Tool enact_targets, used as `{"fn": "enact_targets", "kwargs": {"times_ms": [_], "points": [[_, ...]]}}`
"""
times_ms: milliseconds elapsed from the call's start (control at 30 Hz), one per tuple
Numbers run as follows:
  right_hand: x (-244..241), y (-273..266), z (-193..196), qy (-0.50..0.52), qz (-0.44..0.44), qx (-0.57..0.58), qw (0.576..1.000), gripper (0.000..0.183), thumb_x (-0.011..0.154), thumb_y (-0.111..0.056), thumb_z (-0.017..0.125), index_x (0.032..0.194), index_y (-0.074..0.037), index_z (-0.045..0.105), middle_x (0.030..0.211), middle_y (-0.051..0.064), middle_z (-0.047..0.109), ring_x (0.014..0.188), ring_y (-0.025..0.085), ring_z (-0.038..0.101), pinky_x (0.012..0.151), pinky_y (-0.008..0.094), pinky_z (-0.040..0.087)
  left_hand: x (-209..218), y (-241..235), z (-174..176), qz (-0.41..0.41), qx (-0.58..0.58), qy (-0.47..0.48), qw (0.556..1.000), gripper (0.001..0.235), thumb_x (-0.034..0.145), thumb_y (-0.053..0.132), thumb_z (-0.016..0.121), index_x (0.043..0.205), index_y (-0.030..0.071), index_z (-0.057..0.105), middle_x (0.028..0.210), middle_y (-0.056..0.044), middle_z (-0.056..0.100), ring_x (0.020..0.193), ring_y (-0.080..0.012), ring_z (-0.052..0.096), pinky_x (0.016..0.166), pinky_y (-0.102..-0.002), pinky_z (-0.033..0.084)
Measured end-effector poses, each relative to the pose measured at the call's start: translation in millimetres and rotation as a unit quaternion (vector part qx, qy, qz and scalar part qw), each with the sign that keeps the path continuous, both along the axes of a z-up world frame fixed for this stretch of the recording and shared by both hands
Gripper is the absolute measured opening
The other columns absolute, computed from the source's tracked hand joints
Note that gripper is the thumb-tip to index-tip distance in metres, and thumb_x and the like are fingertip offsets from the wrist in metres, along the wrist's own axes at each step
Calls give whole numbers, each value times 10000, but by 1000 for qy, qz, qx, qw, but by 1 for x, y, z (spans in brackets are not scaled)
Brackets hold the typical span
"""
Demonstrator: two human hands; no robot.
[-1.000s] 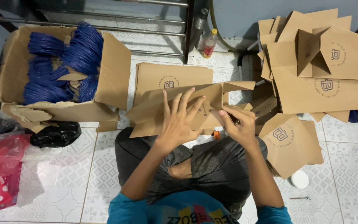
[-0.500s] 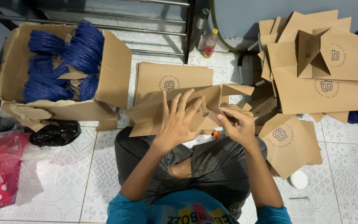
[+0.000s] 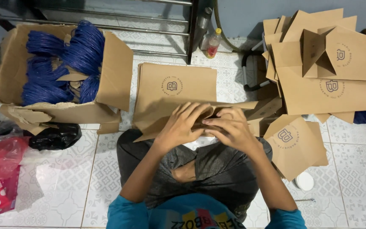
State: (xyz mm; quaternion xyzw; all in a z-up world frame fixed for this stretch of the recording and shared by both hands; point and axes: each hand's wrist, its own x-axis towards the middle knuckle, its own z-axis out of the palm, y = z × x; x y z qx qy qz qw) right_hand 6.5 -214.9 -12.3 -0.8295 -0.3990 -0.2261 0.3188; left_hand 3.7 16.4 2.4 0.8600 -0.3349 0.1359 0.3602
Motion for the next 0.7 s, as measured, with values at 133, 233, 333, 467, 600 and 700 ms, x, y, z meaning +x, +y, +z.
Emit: {"fn": "enact_targets", "kwargs": {"times_ms": [133, 233, 333, 467, 600, 700], "points": [[13, -2, 8, -62, -51, -31, 996, 326, 851, -298, 837, 1148, -208, 741, 1194, 38, 703, 1064, 286, 568, 945, 445, 434, 9, -11, -46, 3, 6, 0, 1000, 378, 855, 134, 750, 1217, 73, 664, 1037, -115, 674, 1016, -326, 658, 918, -523, 505], [15, 1, 39, 7, -6, -19, 1000, 586, 778, -280, 891, 1264, -34, 677, 1143, 164, 729, 1058, 398, 664, 917, 511, 500, -4, -15, -7, -24, -81, 50, 995, 372, 888, -17, 677, 1255, 22, 637, 916, -171, 693, 912, -364, 689, 816, -486, 565], [18, -4, 34, 129, 52, -13, 990, 241, 839, -134, 824, 1012, 23, 764, 844, 225, 764, 809, 439, 735, 843, 545, 569, -2, -18, -7, -27, -102, 40, 994, 310, 893, -79, 633, 1189, 13, 637, 873, -209, 678, 878, -391, 692, 782, -467, 579], [17, -3, 38, 158, 65, 28, 985, 115, 858, -114, 804, 903, -11, 778, 722, 173, 747, 690, 381, 731, 668, 455, 578, 7, -22, -22, -5, -73, 31, 997, 287, 883, 67, 716, 1154, 75, 624, 877, -152, 667, 852, -350, 699, 746, -433, 579], [15, 2, 53, 168, 61, 45, 983, 137, 877, -99, 789, 980, -10, 794, 776, 176, 768, 711, 366, 754, 631, 435, 587, 16, -25, -48, 27, -56, -38, 997, 52, 944, 141, 703, 949, 137, 652, 730, -30, 642, 745, -230, 695, 718, -326, 567], [13, 7, 56, 146, 90, 78, 982, 120, 908, -53, 737, 990, -8, 812, 831, 209, 782, 777, 398, 769, 655, 469, 604, 12, -28, -53, 54, -35, -69, 995, 101, 922, 106, 675, 861, 135, 600, 662, -41, 541, 678, -248, 637, 663, -332, 550]]}}
